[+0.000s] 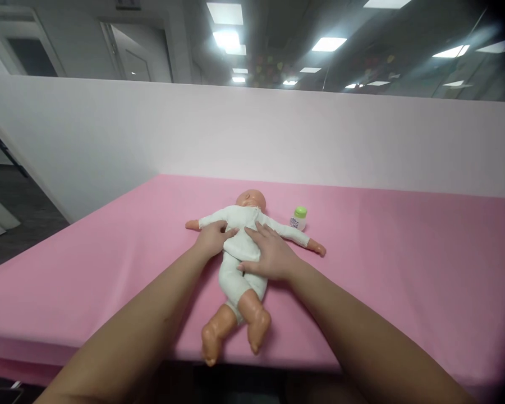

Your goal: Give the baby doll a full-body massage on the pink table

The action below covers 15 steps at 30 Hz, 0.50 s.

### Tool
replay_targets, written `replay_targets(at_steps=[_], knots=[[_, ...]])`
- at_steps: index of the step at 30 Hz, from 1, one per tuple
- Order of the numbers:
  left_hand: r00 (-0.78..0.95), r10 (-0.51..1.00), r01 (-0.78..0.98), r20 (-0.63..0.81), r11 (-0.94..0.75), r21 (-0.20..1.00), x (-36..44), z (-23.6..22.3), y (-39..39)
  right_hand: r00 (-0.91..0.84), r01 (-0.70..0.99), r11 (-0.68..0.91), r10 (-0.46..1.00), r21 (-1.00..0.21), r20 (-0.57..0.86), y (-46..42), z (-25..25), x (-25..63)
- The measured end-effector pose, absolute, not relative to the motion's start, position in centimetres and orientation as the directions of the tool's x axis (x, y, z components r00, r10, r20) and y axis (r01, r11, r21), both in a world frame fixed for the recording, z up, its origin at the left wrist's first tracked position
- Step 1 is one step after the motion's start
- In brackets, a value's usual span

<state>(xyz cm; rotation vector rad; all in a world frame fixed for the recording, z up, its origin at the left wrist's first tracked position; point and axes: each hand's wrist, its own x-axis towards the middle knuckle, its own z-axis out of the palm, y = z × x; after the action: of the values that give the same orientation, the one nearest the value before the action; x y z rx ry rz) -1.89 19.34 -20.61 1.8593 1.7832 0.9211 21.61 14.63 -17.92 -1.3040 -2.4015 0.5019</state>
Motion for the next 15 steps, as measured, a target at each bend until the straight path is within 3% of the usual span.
replay_targets(at_steps=[3, 8, 11, 15], knots=[[-0.056, 0.983, 0.782, 0.173, -0.065, 0.62, -1.3, -20.1, 18.9, -0.528, 0.734, 0.508, 0.844, -0.452, 0.09, 15.0, -17.9, 21.9], [-0.054, 0.896, 0.783, 0.441, -0.236, 0.576, 0.3, -18.2, 16.6, -0.539, 0.71, 0.505, 0.838, -0.49, 0.083, 15.3, -17.7, 22.6], [0.216, 0.904, 0.715, 0.369, -0.404, 0.57, 1.3, -17.3, 15.2, -0.553, 0.664, 0.535, 0.821, -0.522, 0.138, 15.3, -17.7, 22.7], [0.432, 0.886, 0.775, 0.168, -0.46, 0.433, 1.3, -17.0, 14.5, -0.592, 0.613, 0.57, 0.79, -0.548, 0.16, 15.6, -17.6, 23.3]])
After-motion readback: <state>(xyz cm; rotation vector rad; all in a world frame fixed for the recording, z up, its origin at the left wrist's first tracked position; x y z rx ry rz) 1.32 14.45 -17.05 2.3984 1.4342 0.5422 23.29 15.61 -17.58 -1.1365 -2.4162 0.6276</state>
